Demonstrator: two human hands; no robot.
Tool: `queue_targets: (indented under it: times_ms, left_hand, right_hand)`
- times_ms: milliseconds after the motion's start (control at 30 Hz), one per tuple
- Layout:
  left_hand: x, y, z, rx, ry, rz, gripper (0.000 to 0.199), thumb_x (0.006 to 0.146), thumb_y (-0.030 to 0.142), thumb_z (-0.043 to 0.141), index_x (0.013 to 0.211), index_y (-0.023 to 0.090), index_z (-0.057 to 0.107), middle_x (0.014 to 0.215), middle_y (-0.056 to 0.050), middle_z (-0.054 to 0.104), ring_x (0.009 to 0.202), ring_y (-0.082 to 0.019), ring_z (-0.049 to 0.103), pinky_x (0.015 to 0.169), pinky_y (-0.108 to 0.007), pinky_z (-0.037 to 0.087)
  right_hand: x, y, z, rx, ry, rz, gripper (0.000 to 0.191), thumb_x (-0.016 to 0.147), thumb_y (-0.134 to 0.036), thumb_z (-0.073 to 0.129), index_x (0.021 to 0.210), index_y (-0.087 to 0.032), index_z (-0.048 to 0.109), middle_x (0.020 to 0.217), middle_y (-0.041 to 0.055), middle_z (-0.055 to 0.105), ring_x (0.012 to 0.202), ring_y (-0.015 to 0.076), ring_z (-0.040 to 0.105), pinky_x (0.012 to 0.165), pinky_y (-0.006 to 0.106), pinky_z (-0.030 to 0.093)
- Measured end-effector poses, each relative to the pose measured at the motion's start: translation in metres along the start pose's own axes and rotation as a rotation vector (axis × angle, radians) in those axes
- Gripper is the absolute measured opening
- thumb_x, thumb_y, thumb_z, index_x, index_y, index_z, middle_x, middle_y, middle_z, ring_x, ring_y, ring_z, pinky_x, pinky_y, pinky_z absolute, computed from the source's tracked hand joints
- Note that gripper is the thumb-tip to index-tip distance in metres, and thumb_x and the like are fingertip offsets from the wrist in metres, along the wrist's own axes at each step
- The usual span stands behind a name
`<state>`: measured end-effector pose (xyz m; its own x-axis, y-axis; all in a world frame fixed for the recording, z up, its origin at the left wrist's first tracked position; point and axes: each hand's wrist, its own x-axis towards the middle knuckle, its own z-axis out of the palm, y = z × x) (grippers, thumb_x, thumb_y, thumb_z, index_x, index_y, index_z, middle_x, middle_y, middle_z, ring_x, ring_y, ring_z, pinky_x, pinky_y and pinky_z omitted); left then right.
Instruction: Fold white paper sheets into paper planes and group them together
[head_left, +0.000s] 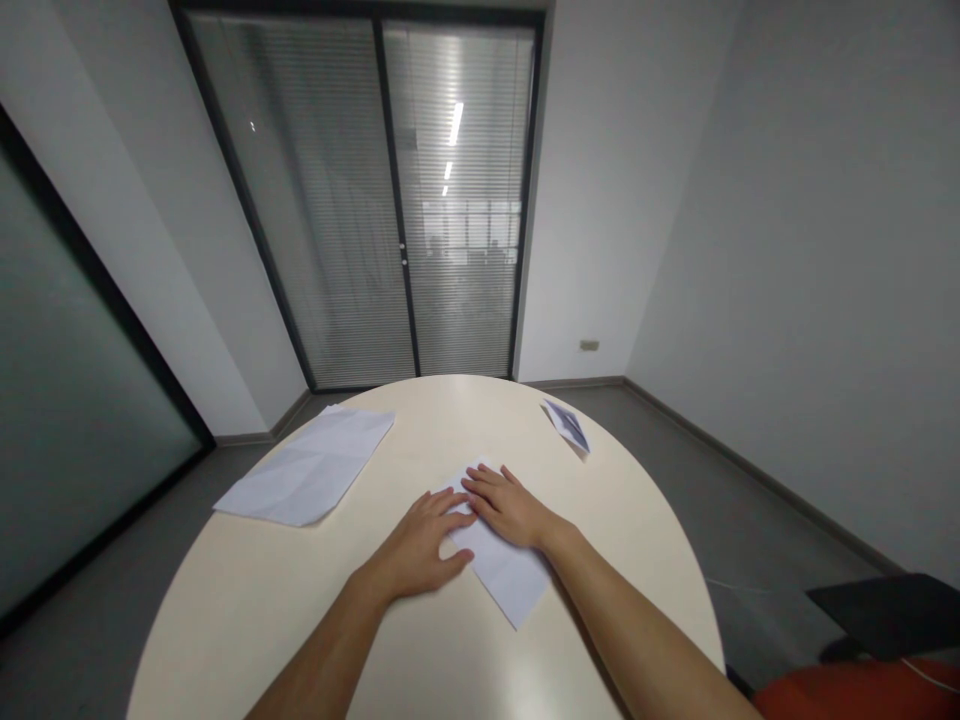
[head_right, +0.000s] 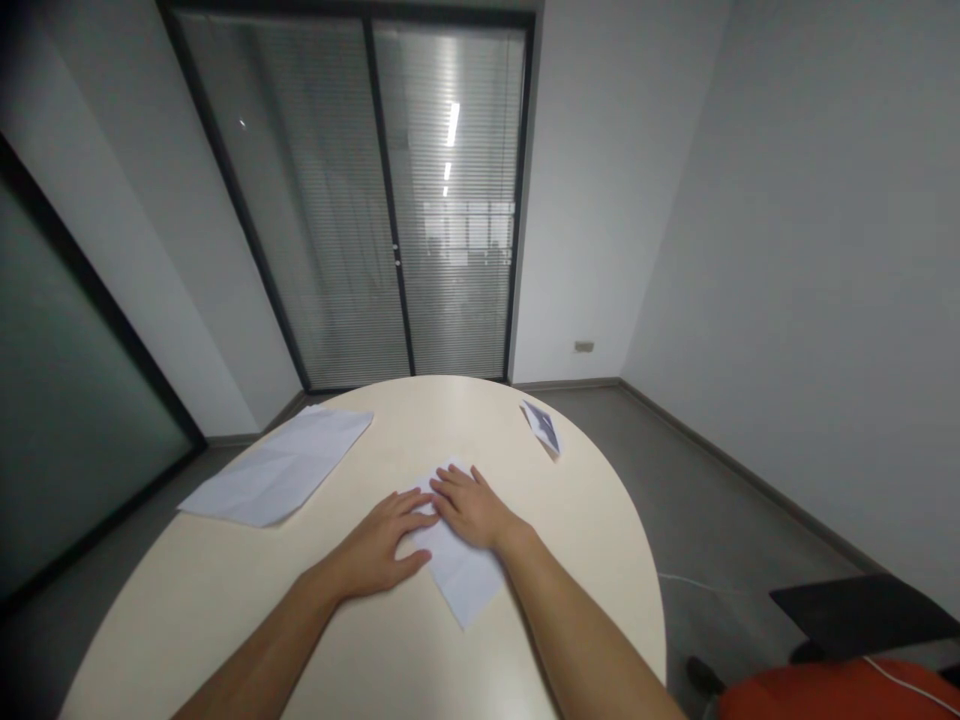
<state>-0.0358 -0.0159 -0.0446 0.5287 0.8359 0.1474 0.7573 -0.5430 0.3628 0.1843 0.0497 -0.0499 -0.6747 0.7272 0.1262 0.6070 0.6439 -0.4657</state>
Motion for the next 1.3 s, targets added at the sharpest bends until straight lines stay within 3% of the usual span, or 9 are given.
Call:
queue_targets:
  times_ms: [233, 567, 767, 1000, 1300]
  left_hand:
    - [0.001, 0.004, 0.000, 0.016, -0.014, 0.047, 0.051, 0.087, 0.038, 0.067, 0.137, 0.027, 0.062, 0.154, -0.008, 0.050, 0.147, -0.030, 0.038, 0.124, -0.055, 0.025]
    - [0.000, 0.002, 0.000, 0.002, -0.054, 0.039, 0.059, 0.089, 0.049, 0.066, 0.143, 0.030, 0.056, 0.160, -0.007, 0.041, 0.151, -0.031, 0.031, 0.124, -0.055, 0.023]
    - [0.000, 0.001, 0.003, 0.017, -0.024, 0.039, 0.059, 0.090, 0.048, 0.064, 0.145, 0.029, 0.054, 0.160, -0.006, 0.041, 0.150, -0.029, 0.033, 0.125, -0.053, 0.024]
    - [0.003, -0.004, 0.009, 0.054, 0.013, -0.039, 0.054, 0.096, 0.049, 0.055, 0.146, 0.029, 0.053, 0.161, -0.004, 0.039, 0.151, -0.028, 0.031, 0.125, -0.050, 0.025]
    - [0.006, -0.007, 0.009, 0.125, 0.083, -0.239, 0.054, 0.096, 0.050, 0.053, 0.145, 0.025, 0.055, 0.158, -0.007, 0.044, 0.149, -0.031, 0.035, 0.122, -0.051, 0.029]
  right_hand:
    - [0.002, 0.004, 0.004, -0.025, 0.009, 0.022, 0.052, 0.106, -0.042, 0.028, 0.150, -0.023, 0.048, 0.161, 0.0112, 0.039, 0.152, 0.0280, 0.029, 0.122, 0.059, 0.018]
    - [0.003, 0.005, 0.001, -0.060, 0.044, 0.198, 0.053, 0.103, -0.036, 0.033, 0.153, -0.021, 0.044, 0.163, 0.0095, 0.034, 0.154, 0.0309, 0.022, 0.122, 0.060, 0.015]
    - [0.002, 0.001, -0.004, -0.062, 0.044, 0.221, 0.054, 0.103, -0.040, 0.037, 0.153, -0.021, 0.043, 0.163, 0.0099, 0.034, 0.154, 0.0331, 0.018, 0.122, 0.062, 0.013]
    - [0.000, -0.002, -0.009, -0.069, 0.074, 0.176, 0.053, 0.104, -0.042, 0.037, 0.151, -0.020, 0.046, 0.161, 0.0110, 0.039, 0.153, 0.0328, 0.022, 0.121, 0.062, 0.015]
    - [-0.002, -0.002, -0.008, -0.044, 0.033, 0.152, 0.055, 0.105, -0.045, 0.033, 0.150, -0.018, 0.047, 0.160, 0.0141, 0.039, 0.153, 0.0334, 0.021, 0.121, 0.062, 0.014]
